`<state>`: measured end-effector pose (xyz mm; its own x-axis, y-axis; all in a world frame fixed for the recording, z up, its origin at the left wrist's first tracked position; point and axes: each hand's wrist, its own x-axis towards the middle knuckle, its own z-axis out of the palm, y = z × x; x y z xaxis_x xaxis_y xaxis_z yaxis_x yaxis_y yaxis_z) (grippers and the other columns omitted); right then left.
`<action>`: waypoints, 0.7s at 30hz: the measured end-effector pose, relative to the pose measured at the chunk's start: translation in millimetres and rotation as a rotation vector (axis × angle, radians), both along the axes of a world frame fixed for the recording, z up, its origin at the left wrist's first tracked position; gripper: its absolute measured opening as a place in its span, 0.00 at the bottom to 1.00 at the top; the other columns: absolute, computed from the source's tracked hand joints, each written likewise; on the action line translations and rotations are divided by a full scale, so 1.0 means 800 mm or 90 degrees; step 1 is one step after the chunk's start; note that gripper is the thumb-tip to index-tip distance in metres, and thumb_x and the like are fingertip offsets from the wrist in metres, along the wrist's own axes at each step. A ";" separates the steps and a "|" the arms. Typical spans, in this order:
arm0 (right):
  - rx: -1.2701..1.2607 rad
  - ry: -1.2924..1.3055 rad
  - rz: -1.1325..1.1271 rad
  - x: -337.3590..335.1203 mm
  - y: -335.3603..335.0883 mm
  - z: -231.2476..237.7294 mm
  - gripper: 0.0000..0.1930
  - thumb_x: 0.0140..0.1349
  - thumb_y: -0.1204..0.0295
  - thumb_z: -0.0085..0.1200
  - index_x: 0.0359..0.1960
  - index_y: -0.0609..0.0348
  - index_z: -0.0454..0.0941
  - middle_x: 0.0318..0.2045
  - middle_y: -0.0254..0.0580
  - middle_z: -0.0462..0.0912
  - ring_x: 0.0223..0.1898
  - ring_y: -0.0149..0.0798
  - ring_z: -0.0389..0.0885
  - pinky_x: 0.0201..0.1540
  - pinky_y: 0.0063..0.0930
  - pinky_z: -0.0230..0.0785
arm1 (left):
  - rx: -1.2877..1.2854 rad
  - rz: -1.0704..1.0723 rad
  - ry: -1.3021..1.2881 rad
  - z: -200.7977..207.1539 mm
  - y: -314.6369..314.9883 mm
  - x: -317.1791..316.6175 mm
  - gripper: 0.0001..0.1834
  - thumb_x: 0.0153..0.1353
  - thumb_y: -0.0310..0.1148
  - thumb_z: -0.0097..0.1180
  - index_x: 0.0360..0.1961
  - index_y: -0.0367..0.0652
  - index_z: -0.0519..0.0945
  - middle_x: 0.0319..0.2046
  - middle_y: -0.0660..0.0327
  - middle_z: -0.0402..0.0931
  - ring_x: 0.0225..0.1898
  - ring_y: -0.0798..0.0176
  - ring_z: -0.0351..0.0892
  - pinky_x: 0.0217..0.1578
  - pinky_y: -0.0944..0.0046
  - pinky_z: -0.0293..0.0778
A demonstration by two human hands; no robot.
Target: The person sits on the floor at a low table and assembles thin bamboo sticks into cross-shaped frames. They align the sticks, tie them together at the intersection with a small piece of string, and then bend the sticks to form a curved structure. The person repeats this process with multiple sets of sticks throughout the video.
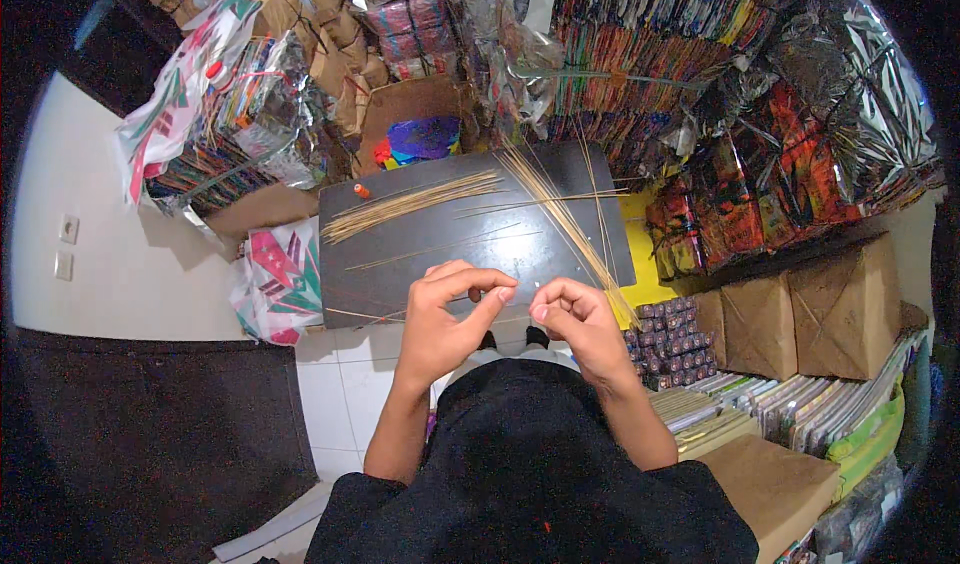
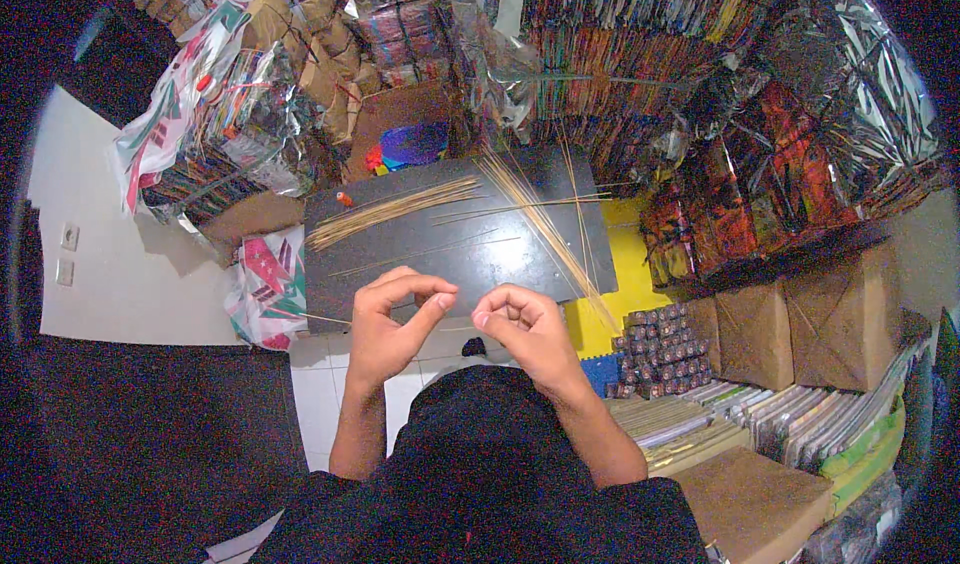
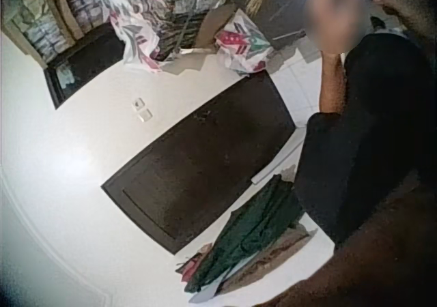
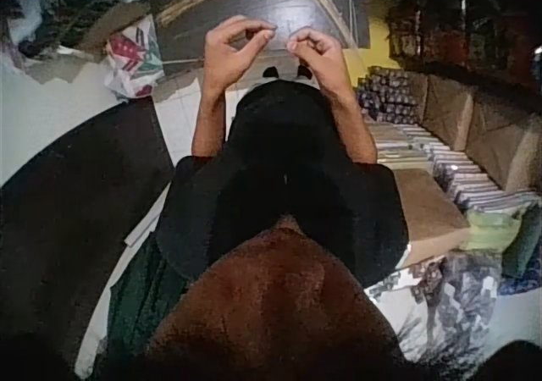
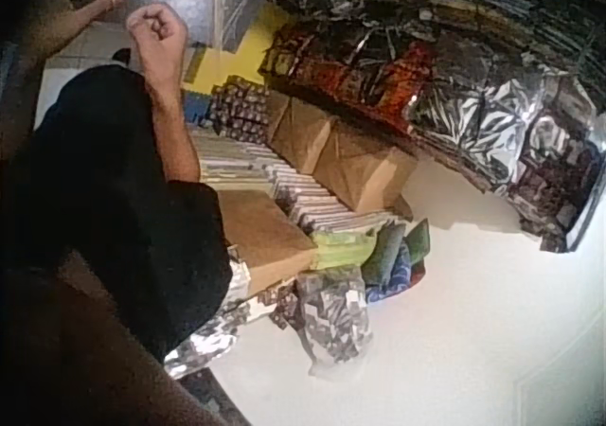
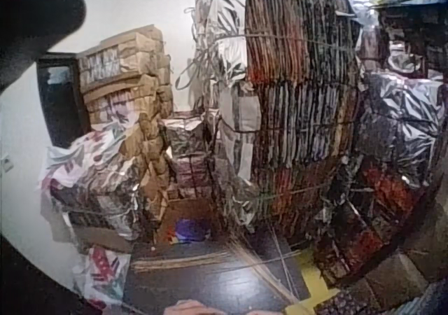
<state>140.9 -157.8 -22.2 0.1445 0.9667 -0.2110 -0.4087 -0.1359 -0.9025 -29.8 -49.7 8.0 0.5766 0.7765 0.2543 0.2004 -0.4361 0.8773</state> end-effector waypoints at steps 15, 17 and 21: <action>-0.038 -0.073 -0.139 -0.010 0.006 -0.005 0.04 0.64 0.73 0.59 0.33 0.59 0.80 0.19 0.20 0.72 0.20 0.15 0.62 0.22 0.15 0.50 | -0.015 -0.033 -0.022 0.004 -0.001 0.004 0.07 0.54 0.24 0.68 0.35 0.40 0.86 0.26 0.63 0.80 0.30 0.70 0.76 0.35 0.68 0.70; -0.036 -0.079 -0.122 -0.010 0.006 -0.011 0.04 0.65 0.72 0.60 0.34 0.59 0.81 0.22 0.20 0.76 0.22 0.13 0.64 0.24 0.14 0.52 | -0.025 -0.031 -0.026 0.005 -0.002 0.006 0.08 0.53 0.24 0.69 0.36 0.41 0.86 0.26 0.64 0.80 0.30 0.71 0.76 0.36 0.68 0.70; -0.026 -0.077 -0.105 -0.012 0.008 -0.003 0.05 0.65 0.72 0.61 0.37 0.60 0.82 0.25 0.22 0.79 0.24 0.13 0.67 0.25 0.13 0.54 | -0.041 -0.046 -0.018 0.001 -0.003 0.004 0.11 0.53 0.26 0.69 0.39 0.41 0.86 0.27 0.64 0.81 0.31 0.71 0.75 0.37 0.69 0.69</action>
